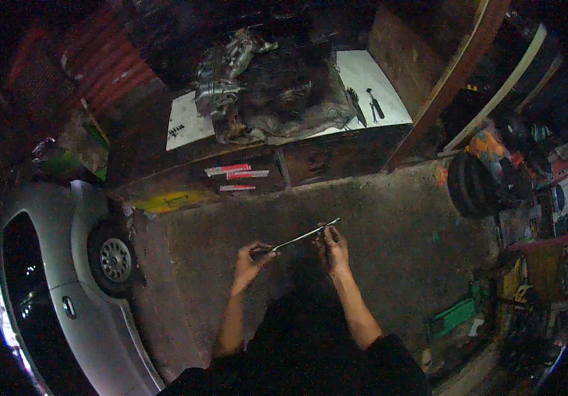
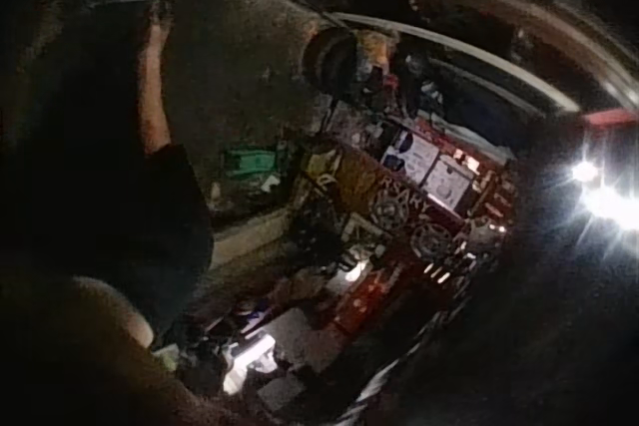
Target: The person uses a wrench to loosen and remove bolts from a car engine block resting on a workbench. They repeatedly adjust the tool and their grip while working on the same section of the engine.
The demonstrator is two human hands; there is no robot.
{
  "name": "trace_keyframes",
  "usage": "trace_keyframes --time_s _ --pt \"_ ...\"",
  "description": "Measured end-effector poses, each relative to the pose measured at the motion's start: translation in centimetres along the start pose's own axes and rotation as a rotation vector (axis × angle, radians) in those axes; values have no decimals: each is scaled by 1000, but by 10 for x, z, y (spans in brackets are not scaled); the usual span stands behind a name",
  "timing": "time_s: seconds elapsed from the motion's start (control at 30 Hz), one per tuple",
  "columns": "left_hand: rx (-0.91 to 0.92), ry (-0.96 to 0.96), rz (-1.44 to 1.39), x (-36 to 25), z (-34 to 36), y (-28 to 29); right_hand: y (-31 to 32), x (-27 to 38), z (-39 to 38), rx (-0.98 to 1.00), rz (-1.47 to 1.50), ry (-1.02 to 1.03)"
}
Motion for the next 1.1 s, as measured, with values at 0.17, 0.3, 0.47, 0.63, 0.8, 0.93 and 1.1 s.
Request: trace_keyframes --time_s 0.17,0.3,0.47,0.63,0.8,0.93,1.1 --pt "61 -15 45 29 71 12 -38 -13 57 15 136 97" --pt "95 -119 140 15 120 42 -88 -21 98 -114 230 56" --pt "199 -206 250 12 170 68 -144 -23 144 -174 428 37" --pt "240 -229 220 19 212 87 -142 -37 201 28 322 72" --pt "128 -214 155 -4 264 131 -154 -59 241 -155 237 55" --pt "-111 -337 432 -58 293 176 -171 -82 280 -155 222 40" --pt "-44 -520 334 -63 347 207 -200 -97 325 -139 215 153"
Point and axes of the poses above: each hand's wrist, its own z-axis towards the middle knuckle, its own y-axis out of the back of the hand, x = y × z, the point moved 1 cm from there along z, towards the middle knuckle, and after that the axes turned 15 degrees about z, right-handed, at the moved point
